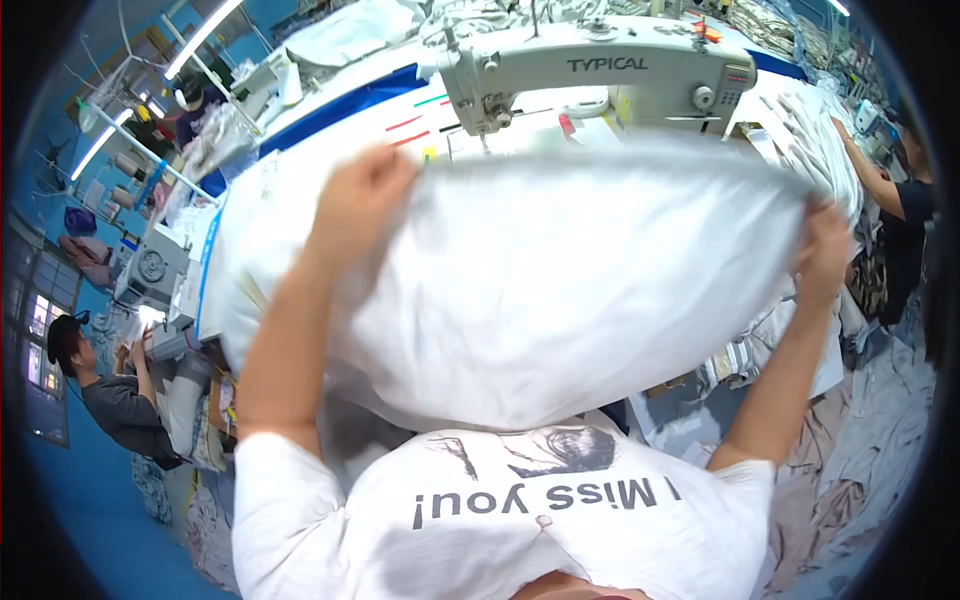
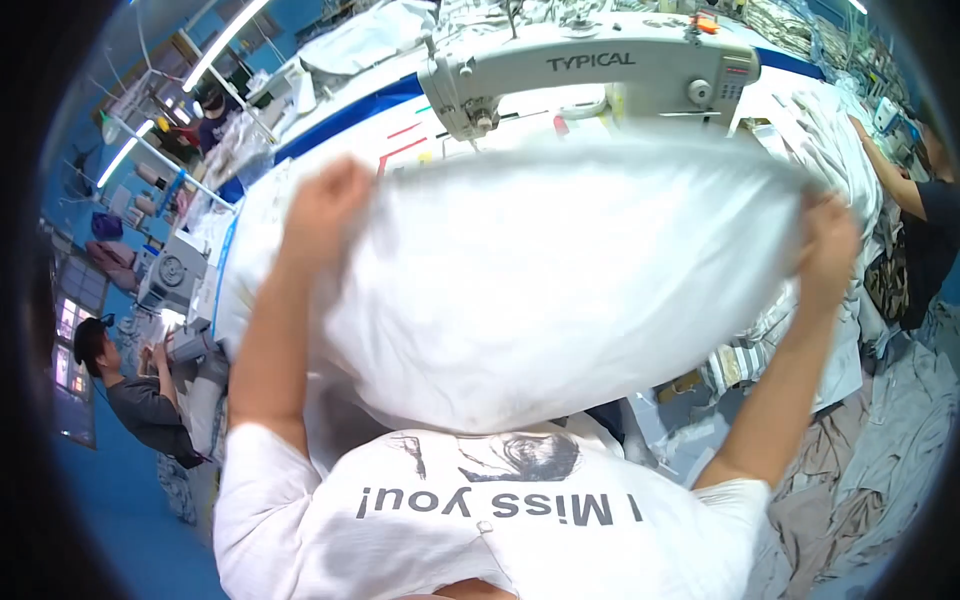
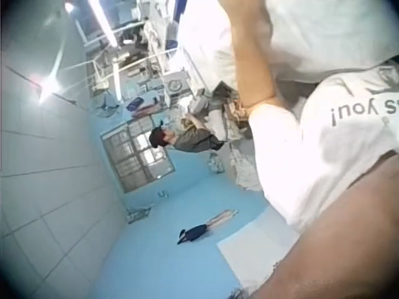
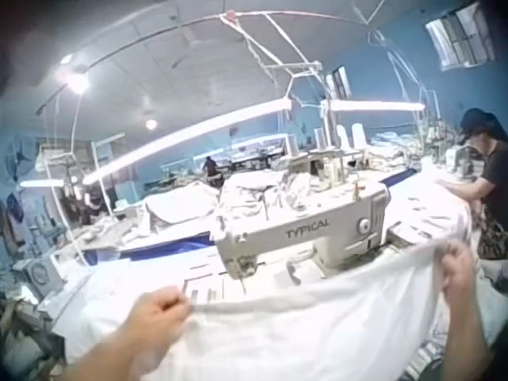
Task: Sewing white pillowcases using an industrial sewing machine.
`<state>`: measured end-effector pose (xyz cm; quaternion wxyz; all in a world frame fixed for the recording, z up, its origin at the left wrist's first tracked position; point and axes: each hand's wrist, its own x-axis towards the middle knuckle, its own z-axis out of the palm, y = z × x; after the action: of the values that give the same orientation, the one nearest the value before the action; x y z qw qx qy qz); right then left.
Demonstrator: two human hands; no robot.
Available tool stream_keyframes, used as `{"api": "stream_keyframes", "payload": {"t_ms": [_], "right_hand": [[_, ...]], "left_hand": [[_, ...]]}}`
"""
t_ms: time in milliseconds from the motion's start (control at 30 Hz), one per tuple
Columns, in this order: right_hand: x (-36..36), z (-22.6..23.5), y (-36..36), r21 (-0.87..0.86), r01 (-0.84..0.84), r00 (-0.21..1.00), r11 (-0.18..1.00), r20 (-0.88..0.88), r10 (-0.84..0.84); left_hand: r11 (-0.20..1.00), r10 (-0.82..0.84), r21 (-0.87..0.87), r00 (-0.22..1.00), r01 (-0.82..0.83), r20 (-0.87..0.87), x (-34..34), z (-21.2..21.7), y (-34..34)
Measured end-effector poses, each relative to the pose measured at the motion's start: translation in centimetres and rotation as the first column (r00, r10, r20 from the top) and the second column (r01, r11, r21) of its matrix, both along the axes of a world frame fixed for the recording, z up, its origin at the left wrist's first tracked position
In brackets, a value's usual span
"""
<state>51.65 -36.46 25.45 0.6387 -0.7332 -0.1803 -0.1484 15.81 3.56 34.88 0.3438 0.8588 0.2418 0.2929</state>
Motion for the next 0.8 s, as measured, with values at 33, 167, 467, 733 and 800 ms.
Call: {"api": "stream_keyframes", "payload": {"t_ms": [33,167,467,733,800], "right_hand": [[-2.9,-3.7,2.4,0.163,-0.330,0.932,0.930,-0.098,0.348],[-11.7,-10.3,10.6,0.218,-0.437,0.781,0.873,-0.389,0.488],[-13.6,-11.0,20.4,0.029,-0.450,0.762,0.893,-0.510,0.400],[-14.9,-9.9,22.8,-0.128,-0.337,0.826,0.933,-0.515,0.228],[-15.1,-9.5,23.3,-0.127,-0.306,0.825,0.943,-0.530,0.197]], "left_hand": [[0.998,-0.021,-0.058,0.988,0.012,-0.154,-2.9,-3.5,1.0],[0.930,-0.009,-0.363,0.986,-0.052,-0.166,-11.9,-12.6,5.2],[0.955,0.122,-0.244,0.972,-0.170,-0.203,-14.1,-16.9,12.3],[0.947,0.182,-0.201,0.935,-0.250,-0.304,-12.5,-16.1,13.3],[0.955,0.168,-0.181,0.932,-0.235,-0.322,-12.4,-16.1,13.6]]}}
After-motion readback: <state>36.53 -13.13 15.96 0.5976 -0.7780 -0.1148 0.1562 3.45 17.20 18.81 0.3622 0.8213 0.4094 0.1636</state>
